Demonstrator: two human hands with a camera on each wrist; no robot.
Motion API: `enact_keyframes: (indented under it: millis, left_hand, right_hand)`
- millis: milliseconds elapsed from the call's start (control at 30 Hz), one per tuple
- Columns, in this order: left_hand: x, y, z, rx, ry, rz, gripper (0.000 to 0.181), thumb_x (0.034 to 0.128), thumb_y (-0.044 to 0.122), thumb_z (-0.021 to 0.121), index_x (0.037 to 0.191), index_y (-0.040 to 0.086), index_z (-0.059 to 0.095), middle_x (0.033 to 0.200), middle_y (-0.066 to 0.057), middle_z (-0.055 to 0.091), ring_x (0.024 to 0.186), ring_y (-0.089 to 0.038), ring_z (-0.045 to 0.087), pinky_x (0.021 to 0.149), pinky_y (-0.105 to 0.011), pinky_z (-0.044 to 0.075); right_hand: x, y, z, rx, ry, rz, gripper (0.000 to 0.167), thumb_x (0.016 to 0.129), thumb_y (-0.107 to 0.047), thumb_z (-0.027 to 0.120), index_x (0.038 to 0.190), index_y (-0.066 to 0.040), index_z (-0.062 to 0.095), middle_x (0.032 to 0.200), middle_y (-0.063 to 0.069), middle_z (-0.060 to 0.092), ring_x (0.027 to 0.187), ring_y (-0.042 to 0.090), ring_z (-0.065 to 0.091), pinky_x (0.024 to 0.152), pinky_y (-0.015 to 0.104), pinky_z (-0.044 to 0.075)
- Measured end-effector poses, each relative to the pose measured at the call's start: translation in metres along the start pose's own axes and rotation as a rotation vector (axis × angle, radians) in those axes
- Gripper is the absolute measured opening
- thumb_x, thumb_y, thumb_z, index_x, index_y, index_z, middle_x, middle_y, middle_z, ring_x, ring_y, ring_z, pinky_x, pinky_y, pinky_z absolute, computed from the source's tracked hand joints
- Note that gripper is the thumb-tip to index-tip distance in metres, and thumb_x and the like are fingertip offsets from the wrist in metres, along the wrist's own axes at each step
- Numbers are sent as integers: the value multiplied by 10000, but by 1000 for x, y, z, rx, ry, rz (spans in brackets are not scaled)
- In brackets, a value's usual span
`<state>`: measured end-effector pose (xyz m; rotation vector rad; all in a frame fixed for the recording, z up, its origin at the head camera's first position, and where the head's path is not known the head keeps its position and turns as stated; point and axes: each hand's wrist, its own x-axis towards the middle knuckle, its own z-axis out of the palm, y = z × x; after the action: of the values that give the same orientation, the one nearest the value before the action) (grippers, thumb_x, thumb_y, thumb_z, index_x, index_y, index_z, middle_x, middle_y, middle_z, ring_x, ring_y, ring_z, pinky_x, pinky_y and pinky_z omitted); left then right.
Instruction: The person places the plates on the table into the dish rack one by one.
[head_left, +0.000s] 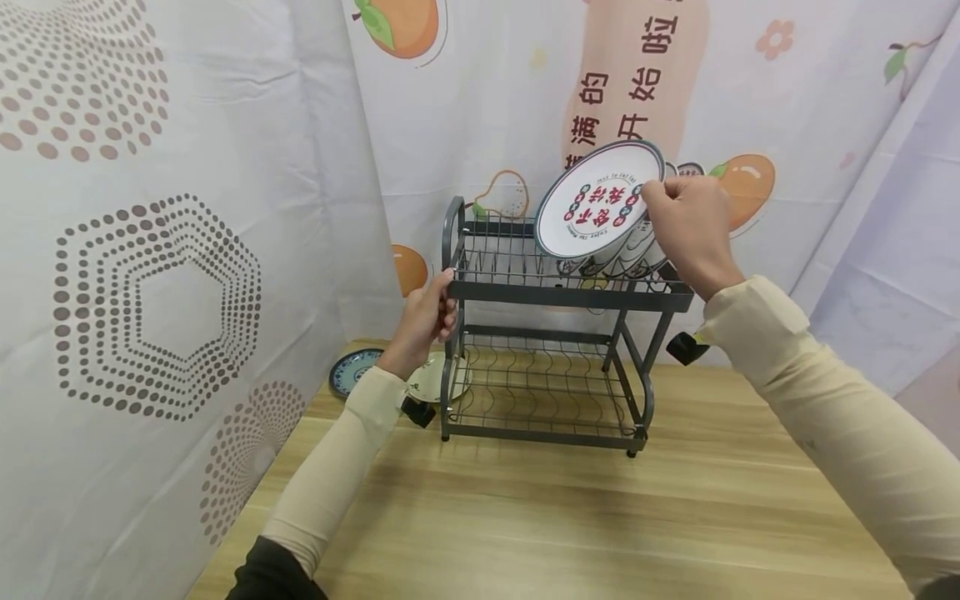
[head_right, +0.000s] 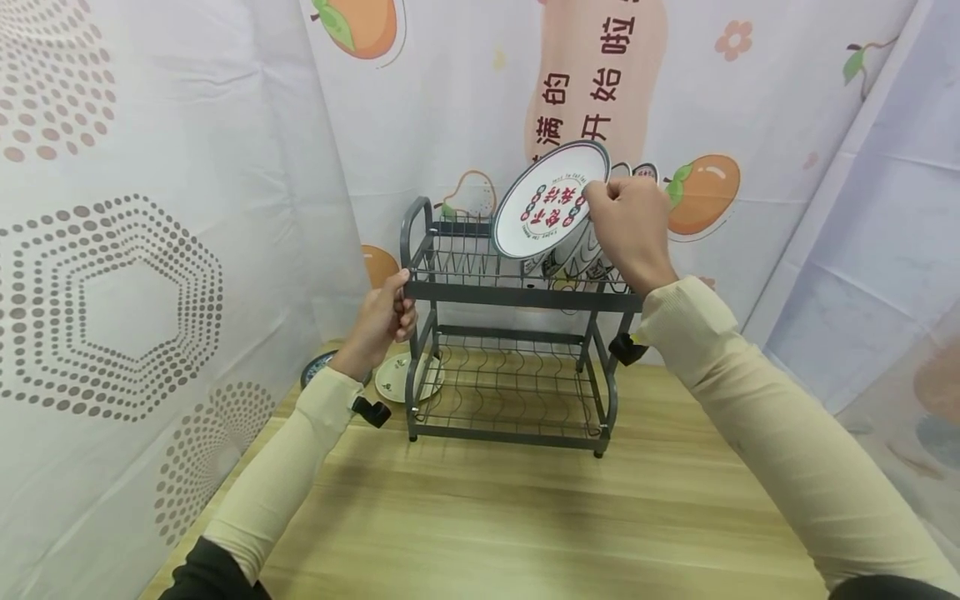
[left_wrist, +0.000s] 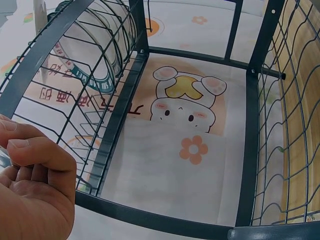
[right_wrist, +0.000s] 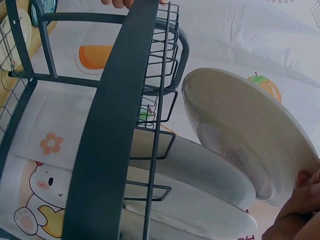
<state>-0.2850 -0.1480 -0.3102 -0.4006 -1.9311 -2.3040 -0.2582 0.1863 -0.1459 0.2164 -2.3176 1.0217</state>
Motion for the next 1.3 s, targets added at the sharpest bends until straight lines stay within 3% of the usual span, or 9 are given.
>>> enact_keyframes:
  millis: [100,333,500,600,733,867,1100,1300]
  left_hand:
    - [0,1,0,5,-1,-2,559,1002,581,581,737,95,505,581,-8,476,430,-117,398,422,-230,332]
    - [0,1,-1,-6,8,3,556,1005,572,582,728,95,510,574,-10,475,422,-115,398,416,-229,334]
    - [-1,1,-1,-9,11,18,551,1006,568,582,729,97,516,574,-7,475,425,-113,398,414,-224,334]
    - [-2,2,-1,-10,8,22,551,1006,563,586,731,91,518,576,-13,479,425,-117,399,417,-230,333]
    - [-3,2,-1,-9,10,22,554,1007,565,584,730,91,510,574,-14,475,421,-117,395,419,-237,332]
    - [-2,2,-2,-3,7,15,549,1010,569,575,735,98,511,579,-6,475,426,-111,395,425,-235,337]
    - [-1,0,-3,-10,5,-25,559,998,586,584,746,94,505,583,-12,473,431,-117,388,427,-233,337]
    - [0,0,-1,-4,-14,-13,552,1003,580,578,746,98,501,586,-7,473,432,-110,396,429,-227,335]
  right_hand:
    - [3,-3,3,-20,13,-23,467,989,-275,457,582,-54,514,542,18,449,717,202,416,552,291,308]
    - [14,-11,13,-112,58,-119,440,956,-215,453,541,-71,483,476,22,421,545,213,386,519,286,283]
    - [20,-13,21,-162,81,-153,462,953,-180,454,502,-82,446,446,13,358,627,250,377,673,317,286]
    - [20,-14,27,-205,91,-160,460,947,-181,463,497,-95,430,432,0,328,578,230,348,615,317,296]
    - [20,-16,37,-257,143,-233,465,942,-176,484,486,-102,431,410,-8,328,470,190,317,473,335,252]
    - [20,-18,48,-301,198,-312,463,939,-160,486,485,-93,431,430,24,355,488,232,368,488,369,280]
    - [21,-22,63,-395,167,-301,418,959,-183,448,548,-115,415,509,59,384,573,297,418,518,424,344]
    - [20,-21,70,-436,135,-296,348,910,-152,424,564,-116,406,533,63,383,580,306,414,582,477,350]
